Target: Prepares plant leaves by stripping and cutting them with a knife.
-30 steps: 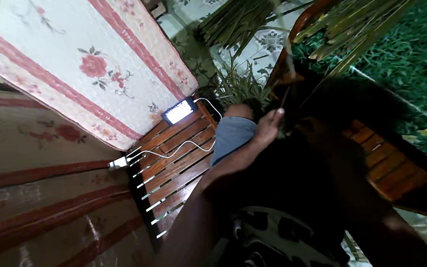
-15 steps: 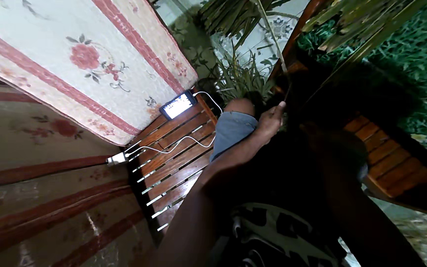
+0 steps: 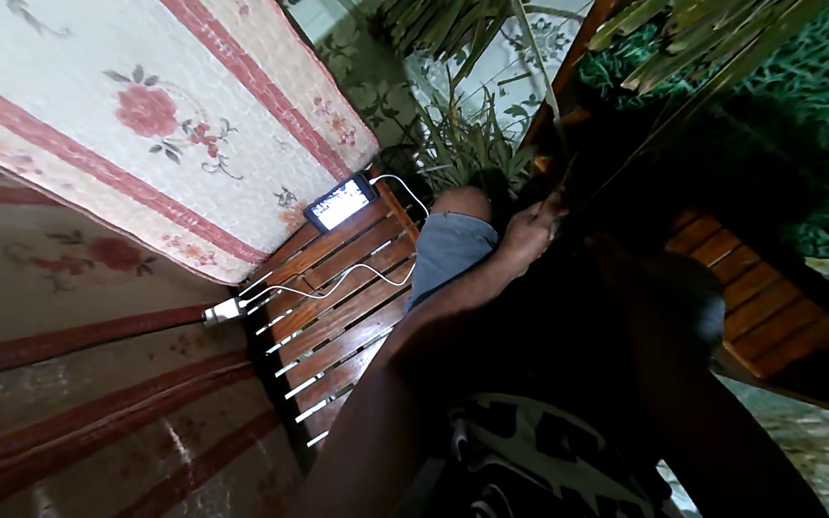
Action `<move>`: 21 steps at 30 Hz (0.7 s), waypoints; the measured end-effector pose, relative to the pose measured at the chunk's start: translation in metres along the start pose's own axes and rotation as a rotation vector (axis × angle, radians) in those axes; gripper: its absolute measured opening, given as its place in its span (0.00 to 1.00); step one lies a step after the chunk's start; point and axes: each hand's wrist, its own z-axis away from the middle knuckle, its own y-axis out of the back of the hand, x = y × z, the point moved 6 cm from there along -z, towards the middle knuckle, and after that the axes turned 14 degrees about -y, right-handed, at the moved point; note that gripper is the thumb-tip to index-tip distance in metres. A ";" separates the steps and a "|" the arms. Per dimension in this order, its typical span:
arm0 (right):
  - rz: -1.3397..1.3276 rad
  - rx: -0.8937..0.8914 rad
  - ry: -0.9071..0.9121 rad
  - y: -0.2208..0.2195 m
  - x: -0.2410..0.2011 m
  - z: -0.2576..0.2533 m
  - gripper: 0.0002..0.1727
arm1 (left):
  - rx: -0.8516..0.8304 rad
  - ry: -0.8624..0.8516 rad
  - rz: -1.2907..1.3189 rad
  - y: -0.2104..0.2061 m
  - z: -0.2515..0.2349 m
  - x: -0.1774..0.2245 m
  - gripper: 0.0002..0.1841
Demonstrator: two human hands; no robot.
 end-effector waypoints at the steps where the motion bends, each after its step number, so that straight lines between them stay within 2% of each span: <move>1: -0.008 -0.001 -0.008 0.000 0.001 -0.002 0.20 | 0.000 0.005 0.001 0.000 0.000 0.001 0.27; 5: -0.072 0.049 -0.082 -0.003 -0.012 0.010 0.18 | 0.002 0.009 0.007 0.001 0.001 0.001 0.27; 10: -0.019 0.013 0.048 -0.002 0.008 -0.003 0.19 | 0.006 0.011 -0.006 0.001 0.002 0.001 0.26; 15: 0.085 0.020 0.065 0.000 0.004 0.000 0.22 | 0.010 0.006 -0.033 0.001 0.001 -0.002 0.26; 21: 0.026 0.025 0.065 0.001 0.010 -0.001 0.21 | 0.006 -0.001 -0.047 0.002 0.001 -0.003 0.26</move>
